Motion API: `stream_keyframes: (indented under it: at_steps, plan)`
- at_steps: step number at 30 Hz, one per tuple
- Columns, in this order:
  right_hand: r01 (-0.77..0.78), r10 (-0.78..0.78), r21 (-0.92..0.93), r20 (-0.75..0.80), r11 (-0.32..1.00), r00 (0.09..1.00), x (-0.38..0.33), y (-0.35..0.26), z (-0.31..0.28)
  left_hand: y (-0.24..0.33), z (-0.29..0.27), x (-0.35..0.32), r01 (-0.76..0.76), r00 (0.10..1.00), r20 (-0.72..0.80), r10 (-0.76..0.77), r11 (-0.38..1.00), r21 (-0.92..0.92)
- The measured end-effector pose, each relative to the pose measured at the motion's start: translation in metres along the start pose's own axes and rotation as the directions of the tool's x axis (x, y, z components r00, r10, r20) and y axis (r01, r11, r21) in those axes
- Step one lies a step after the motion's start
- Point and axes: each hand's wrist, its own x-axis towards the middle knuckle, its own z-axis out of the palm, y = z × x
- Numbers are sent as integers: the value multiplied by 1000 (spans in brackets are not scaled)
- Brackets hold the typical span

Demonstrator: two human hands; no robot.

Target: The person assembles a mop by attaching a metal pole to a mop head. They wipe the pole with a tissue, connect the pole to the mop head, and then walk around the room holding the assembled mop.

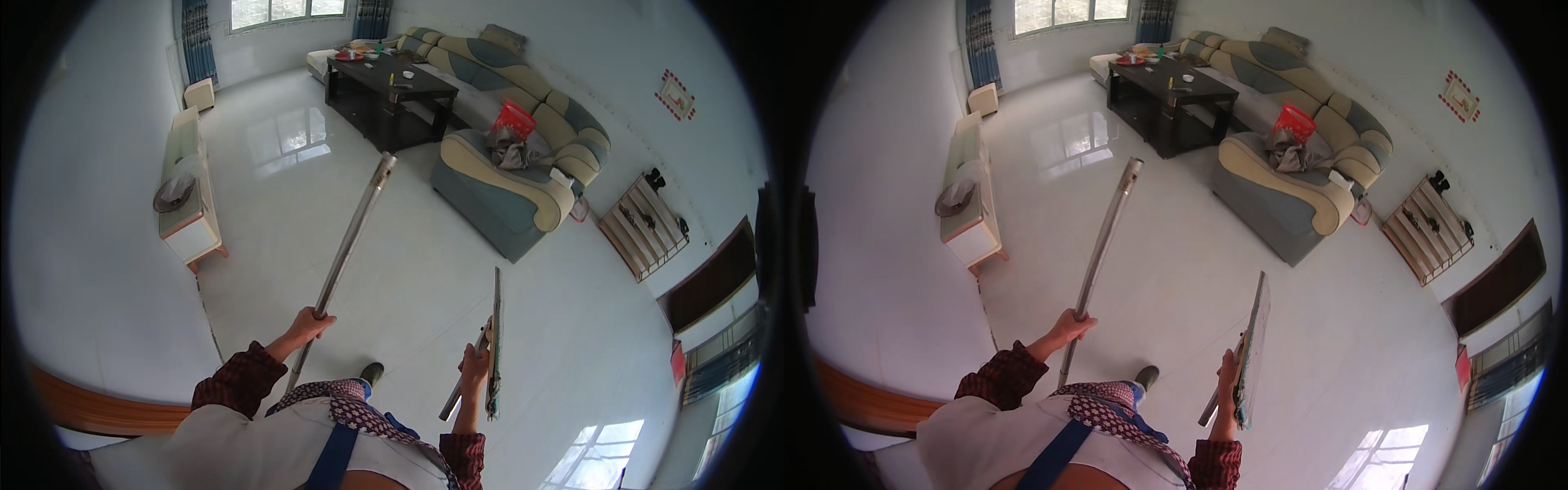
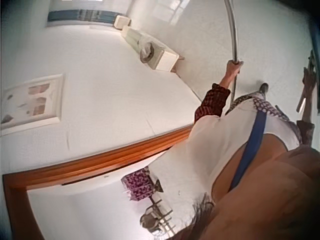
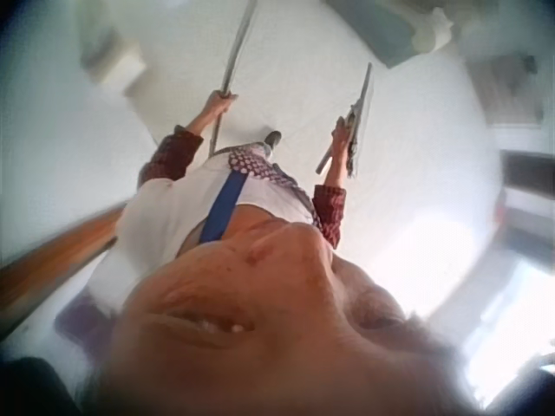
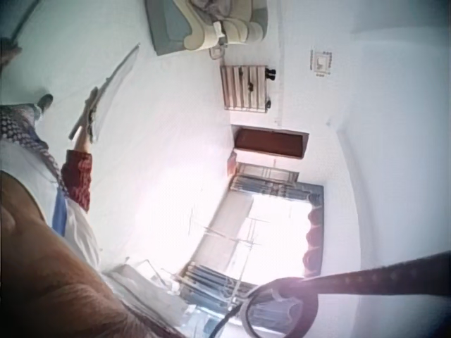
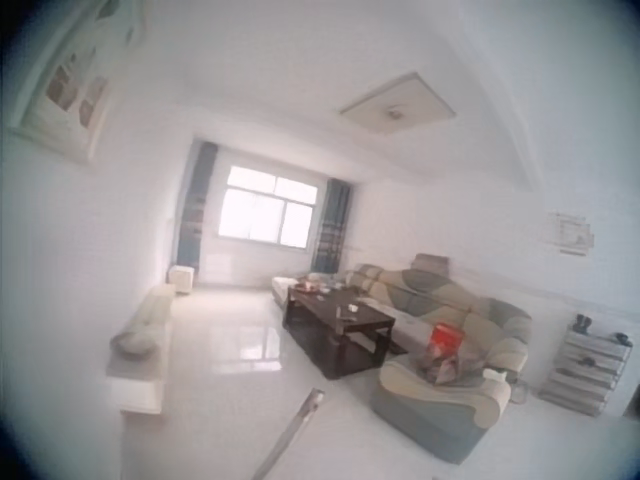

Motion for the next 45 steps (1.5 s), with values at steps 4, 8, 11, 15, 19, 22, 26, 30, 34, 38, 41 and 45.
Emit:
stream_keyframes:
  at_steps: [4, 8, 11, 15, 19, 22, 26, 30, 34, 38, 41, 45]
  plan:
    - [68, -64, -83, 47, 994, 997, 117, 4, -3, 15, 49, 116, 85, 996, -7, -85, 987, 138]
    - [10, -1, -236, 38, 972, 999, 207, -11, -9, 35, 87, 215, 57, 998, 23, -62, 980, 189]
    - [42, -28, -170, 86, 985, 996, 268, -49, -14, 38, 111, 295, 77, 997, 7, -81, 967, 242]
    - [83, -72, -139, 84, 987, 994, 384, -55, -24, 42, 158, 392, 128, 991, -10, -132, 935, 330]
    - [-87, 22, 316, 202, 945, 979, 485, -83, -47, 52, 203, 467, 98, 989, 55, -138, 886, 453]
    - [127, -180, 217, 243, 968, 953, 558, -105, -52, 65, 243, 512, 21, 991, 95, -99, 795, 606]
    - [552, -530, 50, 365, 832, 765, 650, -133, -32, 87, 305, 598, -63, 992, 120, -23, 746, 663]
    - [787, -705, 35, 469, 616, 531, 729, -150, 8, 114, 372, 702, -62, 974, 207, -92, 772, 632]
    - [737, -611, -49, 522, 675, 594, 812, -132, 45, 152, 437, 806, -354, 910, 392, 134, 745, 566]
    - [622, -468, -203, 497, 756, 731, 894, -111, 78, 195, 492, 918, -471, 848, 490, 202, 710, 524]
    - [509, -353, -269, 464, 818, 813, 947, -91, 98, 209, 513, 994, -489, 842, 506, 189, 661, 568]
    - [372, -230, -340, 391, 864, 891, 1001, -72, 98, 221, 551, 1056, -504, 840, 513, 178, 607, 614]
